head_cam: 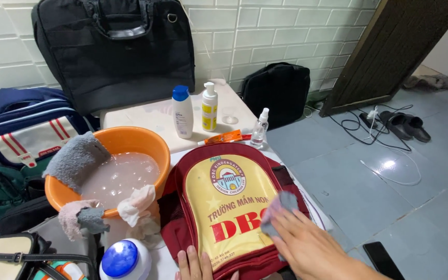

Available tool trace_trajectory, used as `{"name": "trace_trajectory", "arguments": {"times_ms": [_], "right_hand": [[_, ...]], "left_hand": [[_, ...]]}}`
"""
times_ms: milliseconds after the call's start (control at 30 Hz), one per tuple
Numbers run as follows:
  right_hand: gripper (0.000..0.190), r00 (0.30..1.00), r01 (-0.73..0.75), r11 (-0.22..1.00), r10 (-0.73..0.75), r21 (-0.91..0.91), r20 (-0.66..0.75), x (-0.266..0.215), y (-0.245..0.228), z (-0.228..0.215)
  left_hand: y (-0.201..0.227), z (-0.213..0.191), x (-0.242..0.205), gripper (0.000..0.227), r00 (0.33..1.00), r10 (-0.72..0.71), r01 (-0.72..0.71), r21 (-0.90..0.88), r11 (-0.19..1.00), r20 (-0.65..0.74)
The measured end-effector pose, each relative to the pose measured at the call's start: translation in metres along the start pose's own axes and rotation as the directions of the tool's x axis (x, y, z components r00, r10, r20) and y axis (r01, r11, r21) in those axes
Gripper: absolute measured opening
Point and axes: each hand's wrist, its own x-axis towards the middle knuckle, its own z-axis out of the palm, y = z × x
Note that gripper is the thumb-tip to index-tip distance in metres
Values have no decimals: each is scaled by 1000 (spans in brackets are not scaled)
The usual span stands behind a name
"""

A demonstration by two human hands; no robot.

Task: Deep cleaning a backpack by scrubbing it with a toothbrush and wiping it with a cloth.

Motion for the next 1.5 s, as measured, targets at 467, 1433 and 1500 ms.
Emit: {"name": "trace_trajectory", "arguments": {"times_ms": [467, 1433, 1500], "right_hand": [[48, 941, 304, 838, -338, 454, -7, 57, -67, -50], [23, 790, 474, 872, -363, 118, -494, 198, -70, -5], [36, 858, 266, 937, -337, -226, -389, 219, -49, 8]], "left_hand": [[18, -31, 2, 111, 890, -242, 275, -32, 961, 387], [16, -10, -5, 90, 975, -134, 122, 78, 989, 179], [17, -8, 2, 90, 987, -140, 134, 81, 988, 80]]}}
